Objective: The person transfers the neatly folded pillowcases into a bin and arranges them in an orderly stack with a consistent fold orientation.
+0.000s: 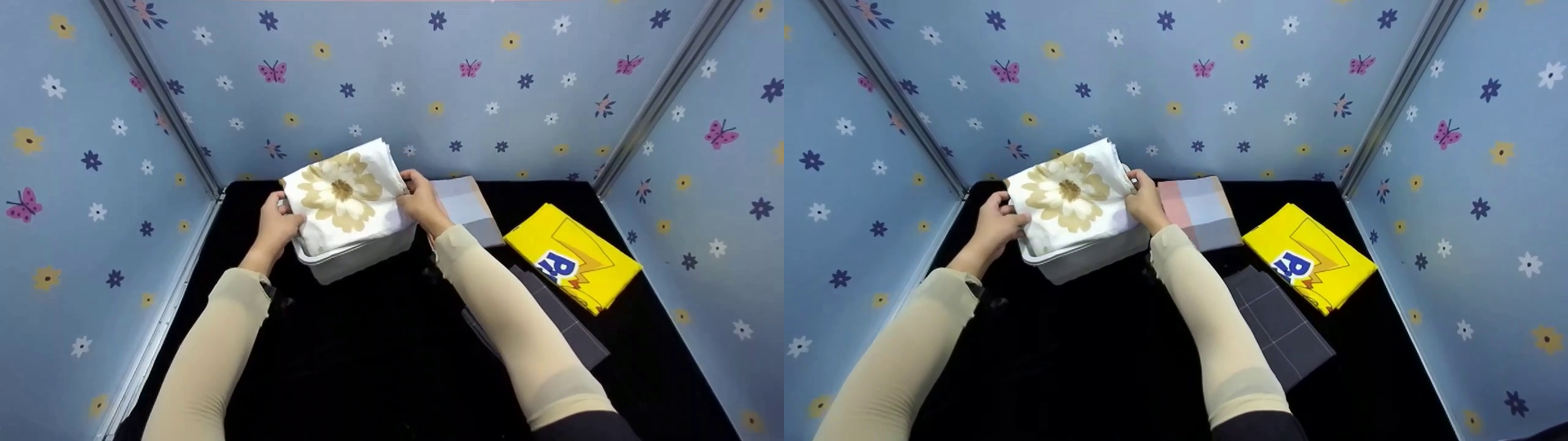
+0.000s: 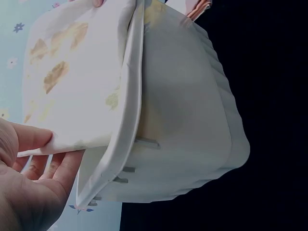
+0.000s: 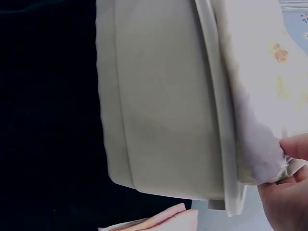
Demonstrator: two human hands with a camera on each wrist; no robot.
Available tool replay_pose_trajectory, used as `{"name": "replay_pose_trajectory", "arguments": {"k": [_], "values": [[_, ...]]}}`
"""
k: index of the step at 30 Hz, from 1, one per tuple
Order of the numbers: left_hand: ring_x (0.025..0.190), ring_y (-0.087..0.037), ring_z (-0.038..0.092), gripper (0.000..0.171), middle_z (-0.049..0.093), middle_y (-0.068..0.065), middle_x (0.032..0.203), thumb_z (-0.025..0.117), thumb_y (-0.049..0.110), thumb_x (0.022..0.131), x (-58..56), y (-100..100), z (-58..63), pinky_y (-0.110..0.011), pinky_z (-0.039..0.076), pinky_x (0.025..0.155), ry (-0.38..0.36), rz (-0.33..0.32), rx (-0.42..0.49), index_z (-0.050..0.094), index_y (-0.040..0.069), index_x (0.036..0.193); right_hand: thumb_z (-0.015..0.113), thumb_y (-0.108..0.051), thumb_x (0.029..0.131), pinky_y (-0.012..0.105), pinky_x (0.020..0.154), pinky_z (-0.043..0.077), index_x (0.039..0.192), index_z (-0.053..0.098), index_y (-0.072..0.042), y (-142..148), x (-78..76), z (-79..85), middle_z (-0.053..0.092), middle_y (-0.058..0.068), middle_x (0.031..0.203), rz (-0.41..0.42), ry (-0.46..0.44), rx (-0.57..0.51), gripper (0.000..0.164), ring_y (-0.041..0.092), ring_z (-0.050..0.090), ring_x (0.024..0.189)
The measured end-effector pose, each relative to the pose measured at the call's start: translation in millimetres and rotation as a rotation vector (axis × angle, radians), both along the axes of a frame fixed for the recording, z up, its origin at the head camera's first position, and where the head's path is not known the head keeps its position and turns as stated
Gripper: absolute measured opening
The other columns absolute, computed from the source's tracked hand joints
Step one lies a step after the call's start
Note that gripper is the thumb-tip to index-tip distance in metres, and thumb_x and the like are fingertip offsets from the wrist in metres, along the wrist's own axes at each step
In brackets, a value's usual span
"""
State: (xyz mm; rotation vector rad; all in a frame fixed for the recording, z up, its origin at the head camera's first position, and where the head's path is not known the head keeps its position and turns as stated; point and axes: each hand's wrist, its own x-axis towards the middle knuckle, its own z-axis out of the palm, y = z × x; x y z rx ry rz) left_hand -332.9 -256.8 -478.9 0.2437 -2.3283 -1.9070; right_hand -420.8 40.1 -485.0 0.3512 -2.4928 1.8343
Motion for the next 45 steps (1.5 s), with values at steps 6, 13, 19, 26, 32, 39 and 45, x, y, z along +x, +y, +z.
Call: {"name": "replay_pose_trajectory", "arguments": {"k": [6, 13, 19, 26, 32, 39, 45], "values": [[0.093, -0.021, 0.064, 0.061, 0.062, -0.034, 0.136, 0.056, -0.008, 0.094, 1.4, 0.3, -3.3, -0.023, 0.055, 0.061, -0.063, -0.029, -0.002, 0.038, -0.004, 0.152, 0.053, 0.018, 0.084, 0.032, 0.083, 0.055, 0.138, 0.059, 0.008, 0.3, 1.9, -6.6, 0.071, 0.029, 0.122, 0.034, -0.039, -0.021, 0.055, 0.024, 0.063, 0.099], [0.083, -0.015, 0.062, 0.062, 0.064, -0.027, 0.124, 0.058, -0.009, 0.092, -0.8, 0.0, -2.9, -0.022, 0.055, 0.06, -0.062, 0.01, -0.017, 0.04, -0.008, 0.151, 0.057, 0.016, 0.085, 0.029, 0.082, 0.054, 0.142, 0.059, 0.006, 2.1, 1.1, -2.4, 0.072, 0.029, 0.126, 0.038, -0.06, -0.013, 0.059, 0.024, 0.064, 0.104], [0.085, -0.012, 0.06, 0.074, 0.057, -0.023, 0.132, 0.063, -0.009, 0.091, -2.4, -0.8, -4.0, -0.022, 0.061, 0.072, -0.079, 0.015, 0.014, 0.034, -0.007, 0.159, 0.062, 0.015, 0.089, 0.03, 0.089, 0.058, 0.146, 0.058, 0.009, 10.2, 0.8, -1.3, 0.067, 0.034, 0.138, 0.041, -0.105, 0.022, 0.057, 0.039, 0.067, 0.126], [0.087, -0.015, 0.063, 0.075, 0.055, -0.032, 0.146, 0.061, -0.007, 0.091, -4.0, 1.7, -2.8, -0.026, 0.064, 0.078, -0.069, -0.009, -0.002, 0.034, -0.007, 0.16, 0.063, 0.017, 0.091, 0.04, 0.1, 0.063, 0.141, 0.061, 0.011, 12.3, 1.0, 1.6, 0.07, 0.035, 0.131, 0.046, -0.074, -0.014, 0.051, 0.045, 0.07, 0.124], [0.092, -0.017, 0.066, 0.072, 0.055, -0.033, 0.148, 0.063, -0.006, 0.093, -5.4, 5.0, 0.9, -0.029, 0.065, 0.083, -0.071, -0.03, -0.001, 0.035, -0.007, 0.16, 0.066, 0.015, 0.09, 0.028, 0.09, 0.06, 0.14, 0.062, 0.01, 15.7, 3.9, 6.2, 0.072, 0.028, 0.12, 0.05, -0.066, -0.009, 0.05, 0.031, 0.071, 0.108], [0.104, -0.024, 0.066, 0.071, 0.058, -0.031, 0.146, 0.063, -0.005, 0.092, -6.4, 10.0, 6.0, -0.034, 0.066, 0.088, -0.064, -0.057, 0.01, 0.038, -0.007, 0.159, 0.066, 0.013, 0.091, 0.031, 0.094, 0.06, 0.142, 0.061, 0.008, 25.7, 8.8, 13.8, 0.069, 0.032, 0.127, 0.06, -0.078, -0.021, 0.051, 0.025, 0.067, 0.106], [0.103, -0.024, 0.069, 0.07, 0.058, -0.031, 0.146, 0.065, -0.005, 0.092, -8.3, 18.2, 9.2, -0.033, 0.067, 0.086, -0.051, -0.076, 0.027, 0.039, -0.008, 0.157, 0.066, 0.012, 0.093, 0.039, 0.103, 0.061, 0.145, 0.06, 0.008, 37.9, 12.5, 22.8, 0.066, 0.036, 0.134, 0.061, -0.085, -0.03, 0.052, 0.033, 0.069, 0.115]]}}
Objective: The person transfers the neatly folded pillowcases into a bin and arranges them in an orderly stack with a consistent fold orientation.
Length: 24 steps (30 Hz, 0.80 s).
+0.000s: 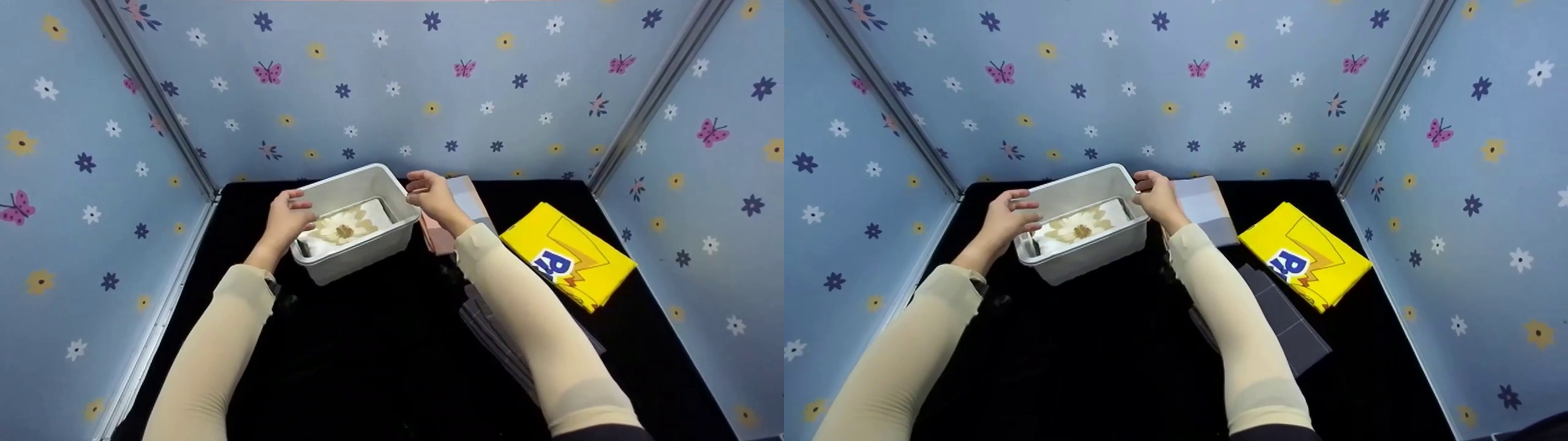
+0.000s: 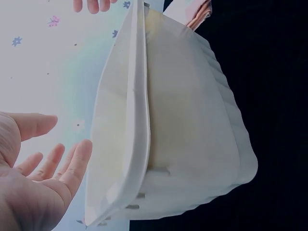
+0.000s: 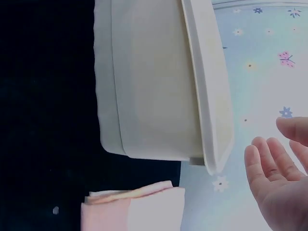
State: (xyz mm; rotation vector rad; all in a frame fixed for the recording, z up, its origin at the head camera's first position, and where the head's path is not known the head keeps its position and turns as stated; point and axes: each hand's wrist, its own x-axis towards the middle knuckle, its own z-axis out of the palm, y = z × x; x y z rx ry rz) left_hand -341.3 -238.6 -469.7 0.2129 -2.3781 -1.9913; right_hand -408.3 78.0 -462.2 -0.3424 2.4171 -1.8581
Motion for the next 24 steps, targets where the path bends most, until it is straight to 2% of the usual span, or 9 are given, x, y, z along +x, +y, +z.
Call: {"name": "replay_pose_trajectory", "arguments": {"k": [3, 9, 18, 24], "values": [[0.108, -0.028, 0.068, 0.067, 0.059, -0.031, 0.144, 0.066, -0.005, 0.092, -0.1, 5.2, 1.8, -0.031, 0.066, 0.085, 0.005, -0.01, 0.005, 0.041, -0.008, 0.155, 0.067, 0.013, 0.094, 0.04, 0.104, 0.061, 0.146, 0.059, 0.008, 6.7, 1.3, 3.4, 0.067, 0.034, 0.134, -0.003, -0.009, -0.012, 0.053, 0.037, 0.069, 0.12], [0.093, -0.014, 0.067, 0.064, 0.06, -0.028, 0.141, 0.067, -0.006, 0.093, -1.3, 17.2, 3.5, -0.027, 0.065, 0.08, 0.016, -0.04, 0.012, 0.043, -0.007, 0.153, 0.068, 0.012, 0.093, 0.036, 0.101, 0.061, 0.145, 0.059, 0.009, 20.3, 3.0, 8.0, 0.067, 0.035, 0.135, -0.011, -0.012, -0.028, 0.053, 0.042, 0.068, 0.126], [0.106, -0.027, 0.069, 0.065, 0.061, -0.027, 0.142, 0.068, -0.004, 0.092, -1.8, 39.7, 7.9, -0.026, 0.065, 0.082, 0.018, -0.097, 0.01, 0.045, -0.006, 0.153, 0.072, 0.007, 0.096, 0.043, 0.103, 0.06, 0.144, 0.064, 0.0, 39.4, 12.8, 17.2, 0.071, 0.025, 0.134, -0.016, 0.013, 0.041, 0.05, 0.04, 0.07, 0.126], [0.096, -0.016, 0.069, 0.064, 0.062, -0.026, 0.139, 0.068, -0.005, 0.093, -0.4, 54.3, 11.9, -0.025, 0.064, 0.079, 0.032, -0.128, 0.044, 0.047, -0.005, 0.153, 0.071, 0.007, 0.095, 0.039, 0.099, 0.061, 0.145, 0.063, 0.003, 44.6, 16.9, 22.9, 0.07, 0.026, 0.133, -0.01, 0.005, 0.02, 0.051, 0.042, 0.07, 0.125]]}}
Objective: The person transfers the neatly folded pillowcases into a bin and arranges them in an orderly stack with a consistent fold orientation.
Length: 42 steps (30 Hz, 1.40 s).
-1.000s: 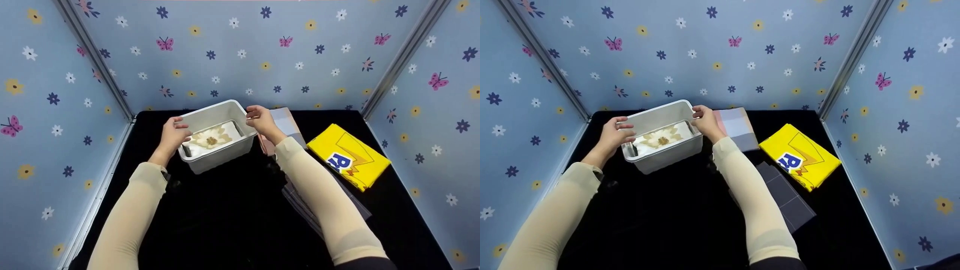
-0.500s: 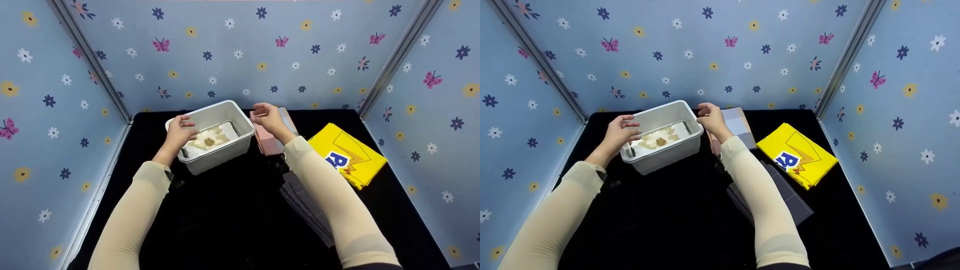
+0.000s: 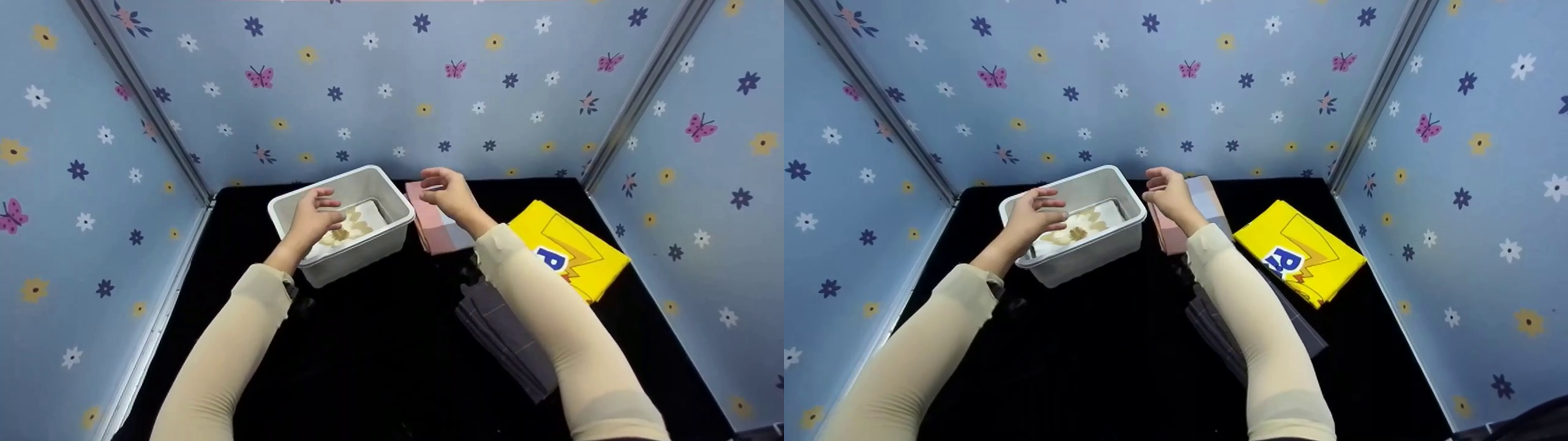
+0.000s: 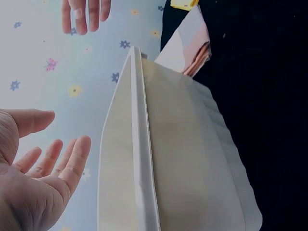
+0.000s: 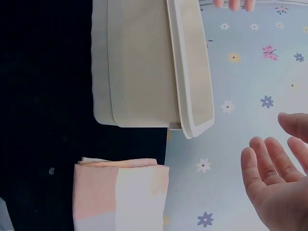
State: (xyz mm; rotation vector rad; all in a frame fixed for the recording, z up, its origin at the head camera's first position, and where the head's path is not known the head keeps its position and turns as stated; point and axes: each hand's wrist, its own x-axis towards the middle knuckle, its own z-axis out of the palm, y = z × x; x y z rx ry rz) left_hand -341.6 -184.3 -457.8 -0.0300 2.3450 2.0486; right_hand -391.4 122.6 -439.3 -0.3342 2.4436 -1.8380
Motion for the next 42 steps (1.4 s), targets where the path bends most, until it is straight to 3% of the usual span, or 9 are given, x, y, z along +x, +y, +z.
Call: {"name": "replay_pose_trajectory", "arguments": {"k": [6, 19, 29, 35, 38, 42], "values": [[0.094, -0.016, 0.07, 0.063, 0.064, -0.026, 0.138, 0.07, -0.005, 0.092, 0.3, 11.4, 0.7, -0.025, 0.064, 0.078, 0.018, -0.02, 0.0, 0.049, -0.005, 0.151, 0.071, 0.009, 0.093, 0.035, 0.096, 0.063, 0.145, 0.062, 0.006, 5.0, 5.4, 3.0, 0.07, 0.029, 0.131, -0.004, 0.002, -0.024, 0.052, 0.044, 0.07, 0.123], [0.092, -0.012, 0.071, 0.061, 0.065, -0.02, 0.128, 0.071, -0.007, 0.091, 8.1, 27.4, 0.7, -0.024, 0.064, 0.077, 0.036, -0.08, 0.047, 0.05, -0.007, 0.148, 0.076, 0.002, 0.094, 0.028, 0.093, 0.062, 0.144, 0.064, 0.003, 28.5, 16.0, -0.7, 0.071, 0.027, 0.131, -0.019, 0.044, 0.033, 0.051, 0.04, 0.072, 0.12], [0.094, -0.014, 0.071, 0.059, 0.067, -0.018, 0.123, 0.071, -0.01, 0.089, 17.6, 49.5, -8.7, -0.03, 0.066, 0.081, 0.024, -0.145, 0.081, 0.052, -0.008, 0.145, 0.076, 0.001, 0.095, 0.026, 0.09, 0.062, 0.145, 0.064, 0.001, 44.1, 22.9, -12.9, 0.072, 0.023, 0.127, -0.024, 0.026, 0.044, 0.051, 0.032, 0.073, 0.114], [0.099, -0.021, 0.073, 0.057, 0.069, -0.017, 0.12, 0.07, -0.011, 0.088, 20.4, 59.1, -14.2, -0.033, 0.067, 0.081, 0.037, -0.173, 0.1, 0.053, -0.01, 0.142, 0.076, 0.002, 0.095, 0.023, 0.087, 0.061, 0.144, 0.064, 0.003, 53.7, 27.2, -21.3, 0.073, 0.024, 0.126, -0.028, 0.028, 0.055, 0.051, 0.035, 0.073, 0.114], [0.098, -0.02, 0.074, 0.056, 0.07, -0.019, 0.121, 0.071, -0.012, 0.088, 21.1, 62.6, -17.6, -0.034, 0.068, 0.08, 0.036, -0.187, 0.109, 0.053, -0.01, 0.141, 0.076, 0.003, 0.095, 0.021, 0.086, 0.061, 0.143, 0.064, 0.004, 58.1, 29.8, -26.3, 0.073, 0.022, 0.124, -0.031, 0.031, 0.058, 0.05, 0.03, 0.074, 0.11], [0.093, -0.013, 0.073, 0.055, 0.066, -0.032, 0.13, 0.071, -0.013, 0.088, 22.7, 66.9, -20.0, -0.028, 0.066, 0.076, 0.036, -0.206, 0.112, 0.054, -0.011, 0.14, 0.077, 0.003, 0.095, 0.02, 0.087, 0.061, 0.143, 0.064, 0.005, 64.1, 32.2, -33.2, 0.073, 0.021, 0.122, -0.034, 0.035, 0.056, 0.05, 0.021, 0.074, 0.104]]}}
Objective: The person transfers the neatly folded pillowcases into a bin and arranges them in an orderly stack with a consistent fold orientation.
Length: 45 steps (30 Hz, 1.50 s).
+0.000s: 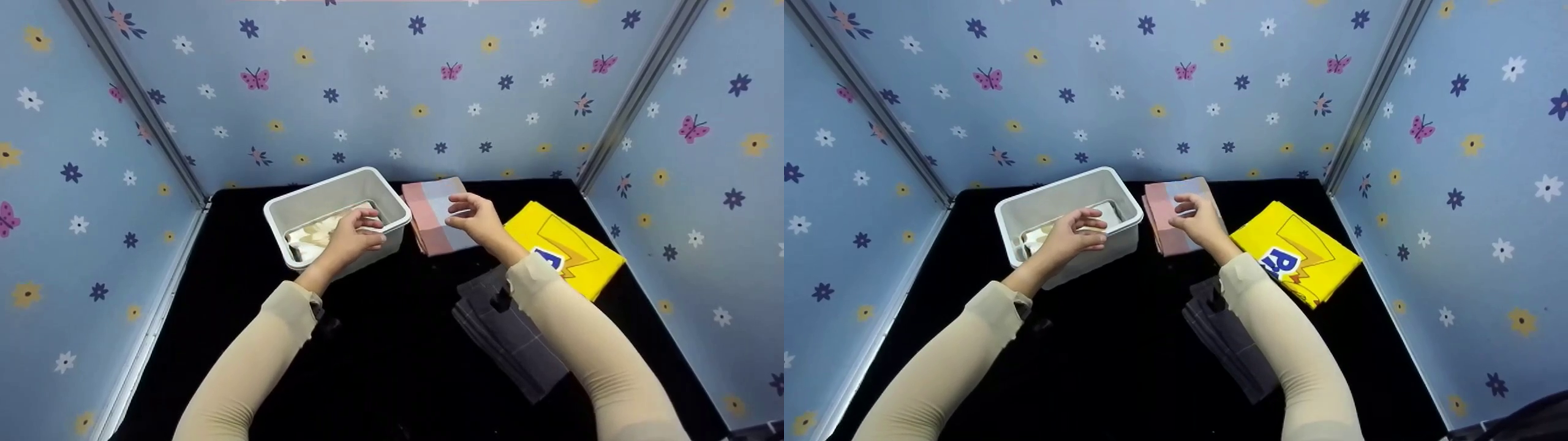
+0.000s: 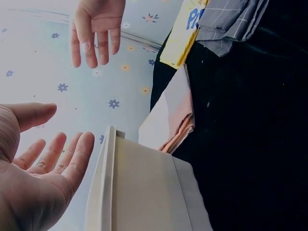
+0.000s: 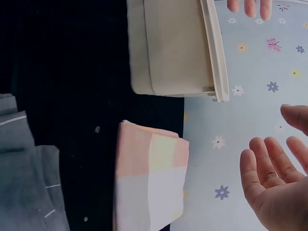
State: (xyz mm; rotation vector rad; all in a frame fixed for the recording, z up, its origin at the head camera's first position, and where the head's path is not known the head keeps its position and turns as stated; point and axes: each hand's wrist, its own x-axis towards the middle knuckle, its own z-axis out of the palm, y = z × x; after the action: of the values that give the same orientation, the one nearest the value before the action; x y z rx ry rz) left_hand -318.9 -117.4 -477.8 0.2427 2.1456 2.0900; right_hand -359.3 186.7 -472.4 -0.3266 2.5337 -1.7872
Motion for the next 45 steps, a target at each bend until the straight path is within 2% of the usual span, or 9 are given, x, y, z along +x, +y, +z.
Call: {"name": "replay_pose_trajectory", "arguments": {"k": [4, 9, 13, 18, 23, 25, 32, 39, 45], "values": [[0.094, -0.011, 0.071, 0.054, 0.061, -0.039, 0.137, 0.071, -0.014, 0.089, 2.0, 4.7, -0.5, -0.028, 0.066, 0.078, 0.006, -0.026, -0.004, 0.053, -0.012, 0.14, 0.076, 0.003, 0.095, 0.02, 0.087, 0.061, 0.144, 0.063, 0.005, 6.6, 4.1, -5.7, 0.072, 0.024, 0.125, 0.002, -0.011, -0.004, 0.051, 0.028, 0.074, 0.109], [0.094, -0.012, 0.07, 0.054, 0.069, -0.028, 0.128, 0.073, -0.011, 0.09, 4.8, 11.2, -3.2, -0.035, 0.067, 0.084, 0.014, -0.041, -0.024, 0.054, -0.012, 0.14, 0.075, 0.002, 0.097, 0.02, 0.088, 0.061, 0.146, 0.062, 0.004, 14.7, 10.4, -12.3, 0.071, 0.025, 0.128, 0.008, -0.03, -0.002, 0.051, 0.034, 0.072, 0.116], [0.094, -0.014, 0.071, 0.057, 0.071, -0.02, 0.123, 0.073, -0.01, 0.089, 7.1, 16.3, -7.8, -0.032, 0.066, 0.081, 0.019, -0.05, -0.033, 0.052, -0.014, 0.142, 0.075, 0.001, 0.098, 0.019, 0.088, 0.061, 0.147, 0.061, 0.005, 21.1, 13.0, -18.9, 0.07, 0.026, 0.129, 0.007, -0.031, 0.007, 0.051, 0.031, 0.073, 0.114], [0.1, -0.018, 0.072, 0.057, 0.07, -0.024, 0.128, 0.072, -0.01, 0.09, 10.4, 22.9, -13.1, -0.036, 0.067, 0.084, 0.019, -0.066, -0.04, 0.052, -0.014, 0.143, 0.075, 0.001, 0.097, 0.017, 0.086, 0.06, 0.146, 0.06, 0.007, 29.9, 15.4, -25.9, 0.068, 0.033, 0.132, -0.009, -0.025, 0.027, 0.051, 0.026, 0.073, 0.111], [0.107, -0.025, 0.072, 0.053, 0.071, -0.022, 0.125, 0.073, -0.009, 0.09, 11.8, 30.3, -18.4, -0.035, 0.067, 0.083, 0.011, -0.073, -0.043, 0.056, -0.009, 0.14, 0.076, 0.002, 0.097, 0.014, 0.085, 0.058, 0.144, 0.061, 0.009, 37.6, 19.0, -31.4, 0.068, 0.036, 0.132, -0.034, -0.03, 0.031, 0.051, 0.023, 0.072, 0.107], [0.106, -0.025, 0.072, 0.052, 0.071, -0.021, 0.125, 0.073, -0.009, 0.09, 11.6, 33.3, -21.2, -0.04, 0.067, 0.086, 0.007, -0.077, -0.041, 0.058, -0.008, 0.14, 0.077, 0.001, 0.096, 0.013, 0.084, 0.058, 0.144, 0.061, 0.009, 40.1, 20.8, -33.3, 0.069, 0.034, 0.13, -0.041, -0.035, 0.032, 0.051, 0.022, 0.072, 0.106], [0.099, -0.021, 0.071, 0.052, 0.071, -0.02, 0.122, 0.073, -0.008, 0.089, 11.3, 43.6, -32.6, -0.032, 0.065, 0.08, -0.007, -0.094, -0.037, 0.058, -0.007, 0.139, 0.078, 0.001, 0.096, 0.014, 0.082, 0.058, 0.146, 0.059, 0.009, 51.9, 25.9, -40.5, 0.066, 0.036, 0.131, -0.051, -0.068, 0.029, 0.054, 0.018, 0.07, 0.102], [0.093, -0.018, 0.072, 0.054, 0.071, -0.022, 0.122, 0.072, -0.01, 0.089, 9.7, 56.8, -46.0, -0.042, 0.067, 0.084, -0.034, -0.115, -0.026, 0.057, -0.008, 0.141, 0.078, 0.002, 0.095, 0.014, 0.079, 0.058, 0.143, 0.059, 0.011, 63.5, 31.2, -48.7, 0.067, 0.037, 0.128, -0.053, -0.065, 0.039, 0.053, 0.005, 0.068, 0.092], [0.087, -0.016, 0.071, 0.052, 0.071, -0.017, 0.117, 0.073, -0.01, 0.089, 13.3, 69.3, -57.7, -0.039, 0.066, 0.08, -0.062, -0.14, -0.014, 0.059, -0.006, 0.14, 0.077, 0.001, 0.096, 0.015, 0.078, 0.057, 0.147, 0.057, 0.011, 74.4, 37.8, -60.7, 0.066, 0.036, 0.129, -0.058, -0.096, 0.049, 0.055, 0.004, 0.067, 0.091]]}}
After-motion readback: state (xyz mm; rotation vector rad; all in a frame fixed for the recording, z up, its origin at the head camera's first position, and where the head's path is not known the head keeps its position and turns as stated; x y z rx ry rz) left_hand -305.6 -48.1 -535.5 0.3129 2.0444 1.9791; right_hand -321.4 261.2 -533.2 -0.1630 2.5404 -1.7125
